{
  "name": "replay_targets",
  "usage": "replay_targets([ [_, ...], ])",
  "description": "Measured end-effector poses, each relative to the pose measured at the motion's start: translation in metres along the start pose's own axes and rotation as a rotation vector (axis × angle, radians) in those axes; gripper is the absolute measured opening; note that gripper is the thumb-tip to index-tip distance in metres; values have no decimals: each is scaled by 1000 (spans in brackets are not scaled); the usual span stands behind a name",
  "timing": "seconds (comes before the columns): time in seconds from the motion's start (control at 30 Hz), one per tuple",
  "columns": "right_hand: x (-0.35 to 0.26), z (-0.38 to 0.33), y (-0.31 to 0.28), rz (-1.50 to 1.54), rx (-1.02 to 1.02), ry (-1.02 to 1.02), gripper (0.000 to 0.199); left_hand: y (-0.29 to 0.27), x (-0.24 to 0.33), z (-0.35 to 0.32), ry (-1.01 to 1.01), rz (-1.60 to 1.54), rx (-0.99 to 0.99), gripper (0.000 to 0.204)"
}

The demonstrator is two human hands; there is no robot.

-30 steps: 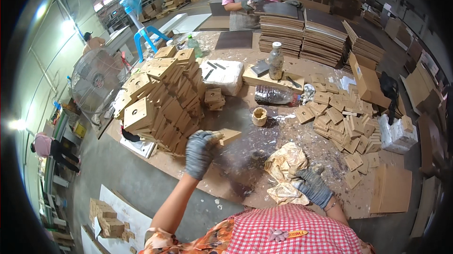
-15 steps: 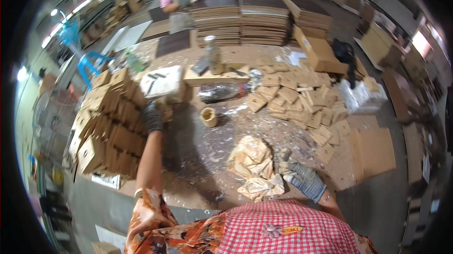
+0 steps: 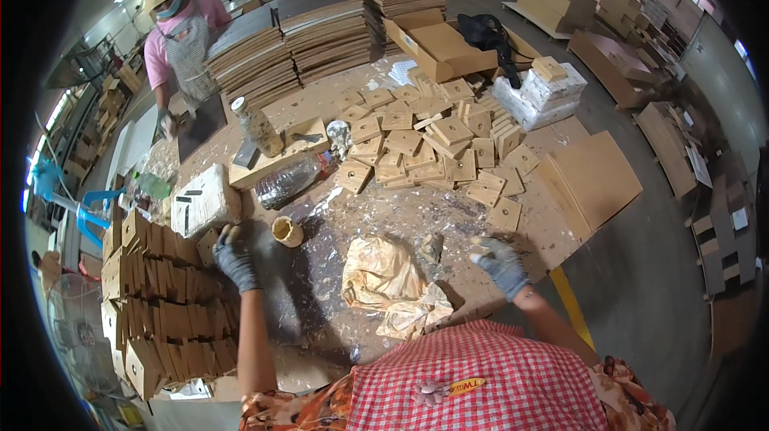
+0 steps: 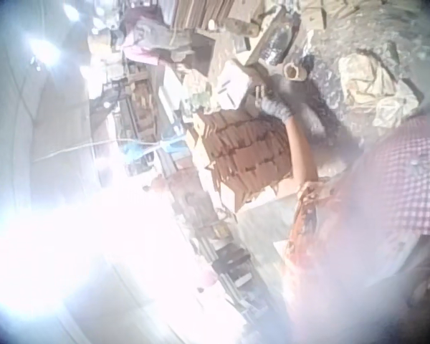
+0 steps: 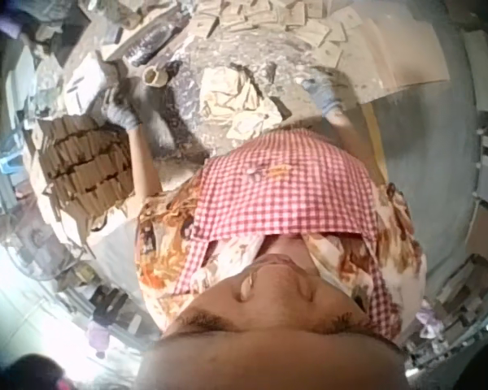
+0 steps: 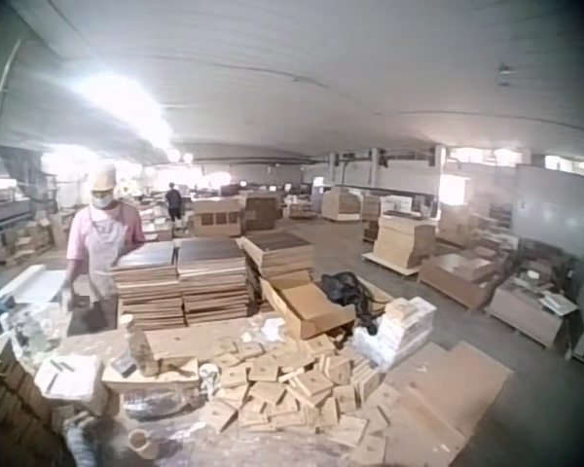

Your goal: The person applies a substance to wooden pieces and wipes them with a cloth while wearing gloves at a workbench.

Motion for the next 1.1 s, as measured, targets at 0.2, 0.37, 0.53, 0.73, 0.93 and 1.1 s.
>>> replay_targets([
  [0.2,-29,26,71,-274,81,-107,42,36,143,-19,53,-509,-39,27],
  [0.37,-6,47,98,-567,36,-133,33,83,193,-18,83,-428,-392,24],
  [0.53,-8,48,94,-402,-19,28,26,120,194,-14,48,-415,-524,28],
  [0.73,22,43,72,299,16,146,25,187,202,-7,-47,-345,-657,44],
  [0.93,28,14,47,1136,-142,565,32,254,180,3,-98,-210,-819,69],
  [1.1,14,7,21,1263,-149,553,31,263,194,18,-30,-105,-816,76],
])
Point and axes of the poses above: each hand's wrist, its own z-axis towards the middle knuckle, its own y-axis out of the palm, x = y × z, the point moved 6 cm from there along z, towards the middle knuckle, and after that the axes turned 1 degree about y, right-handed, at the moved point
